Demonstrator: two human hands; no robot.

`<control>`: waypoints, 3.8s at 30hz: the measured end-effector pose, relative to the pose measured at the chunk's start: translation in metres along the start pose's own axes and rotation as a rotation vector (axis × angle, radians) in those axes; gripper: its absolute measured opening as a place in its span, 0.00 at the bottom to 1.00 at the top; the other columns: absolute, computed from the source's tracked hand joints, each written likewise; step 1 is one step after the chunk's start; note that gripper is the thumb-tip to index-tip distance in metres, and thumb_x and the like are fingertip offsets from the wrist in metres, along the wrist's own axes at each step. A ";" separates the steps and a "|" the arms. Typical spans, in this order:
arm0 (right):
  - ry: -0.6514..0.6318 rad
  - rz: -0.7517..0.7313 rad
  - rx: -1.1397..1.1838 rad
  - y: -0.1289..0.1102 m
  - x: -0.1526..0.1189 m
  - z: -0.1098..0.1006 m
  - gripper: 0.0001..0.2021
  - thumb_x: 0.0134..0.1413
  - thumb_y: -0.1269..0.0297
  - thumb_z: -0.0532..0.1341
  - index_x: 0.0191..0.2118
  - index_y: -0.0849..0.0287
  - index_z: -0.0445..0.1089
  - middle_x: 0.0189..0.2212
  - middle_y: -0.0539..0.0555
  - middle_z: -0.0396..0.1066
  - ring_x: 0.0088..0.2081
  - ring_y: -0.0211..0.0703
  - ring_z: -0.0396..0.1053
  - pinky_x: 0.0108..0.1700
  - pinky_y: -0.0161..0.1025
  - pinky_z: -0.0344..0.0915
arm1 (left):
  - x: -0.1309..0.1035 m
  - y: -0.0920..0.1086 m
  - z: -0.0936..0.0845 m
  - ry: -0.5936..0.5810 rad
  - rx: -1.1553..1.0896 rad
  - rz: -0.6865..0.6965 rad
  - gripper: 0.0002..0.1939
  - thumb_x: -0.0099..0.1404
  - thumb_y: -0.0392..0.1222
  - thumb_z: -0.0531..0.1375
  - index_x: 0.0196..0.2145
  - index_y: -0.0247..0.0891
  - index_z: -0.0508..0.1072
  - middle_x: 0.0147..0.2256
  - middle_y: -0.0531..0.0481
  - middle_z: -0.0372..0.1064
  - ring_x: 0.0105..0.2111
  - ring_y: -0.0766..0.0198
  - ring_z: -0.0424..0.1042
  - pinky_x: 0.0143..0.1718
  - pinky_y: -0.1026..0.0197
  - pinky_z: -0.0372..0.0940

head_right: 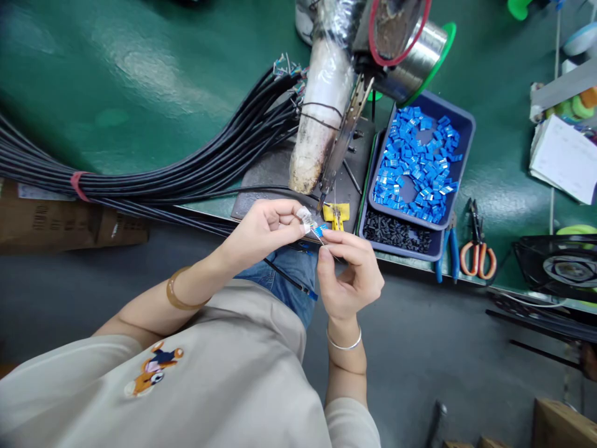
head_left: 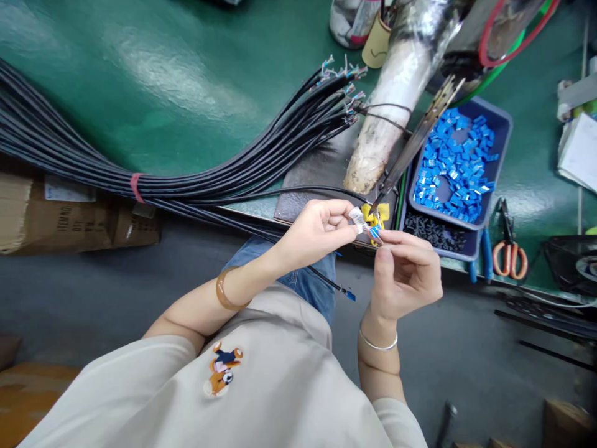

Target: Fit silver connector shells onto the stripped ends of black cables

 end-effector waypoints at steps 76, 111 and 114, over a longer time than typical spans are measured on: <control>-0.124 -0.089 -0.114 0.002 0.015 0.005 0.09 0.47 0.79 0.66 0.30 0.58 0.68 0.32 0.50 0.77 0.35 0.39 0.76 0.37 0.38 0.72 | 0.008 0.000 -0.005 -0.005 0.043 0.011 0.07 0.60 0.38 0.58 0.26 0.32 0.68 0.21 0.57 0.50 0.22 0.75 0.48 0.23 0.67 0.44; -0.089 -0.187 -0.277 -0.005 0.017 0.006 0.10 0.45 0.78 0.68 0.32 0.56 0.72 0.34 0.50 0.77 0.35 0.37 0.75 0.38 0.35 0.74 | 0.011 0.010 -0.002 -0.014 0.098 0.105 0.05 0.61 0.36 0.56 0.29 0.33 0.68 0.22 0.58 0.49 0.21 0.75 0.47 0.22 0.68 0.45; -0.106 -0.207 -0.298 -0.004 0.014 0.007 0.09 0.45 0.77 0.68 0.31 0.57 0.70 0.34 0.50 0.77 0.34 0.37 0.76 0.36 0.35 0.74 | 0.010 0.005 -0.002 -0.028 0.112 0.077 0.07 0.62 0.37 0.56 0.27 0.34 0.66 0.22 0.58 0.47 0.22 0.75 0.46 0.23 0.67 0.45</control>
Point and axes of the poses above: each hand's wrist, its own x-axis towards the middle knuckle, its own z-axis out of the palm, y = z × x, the point moved 6 cm from there along x, towards the middle knuckle
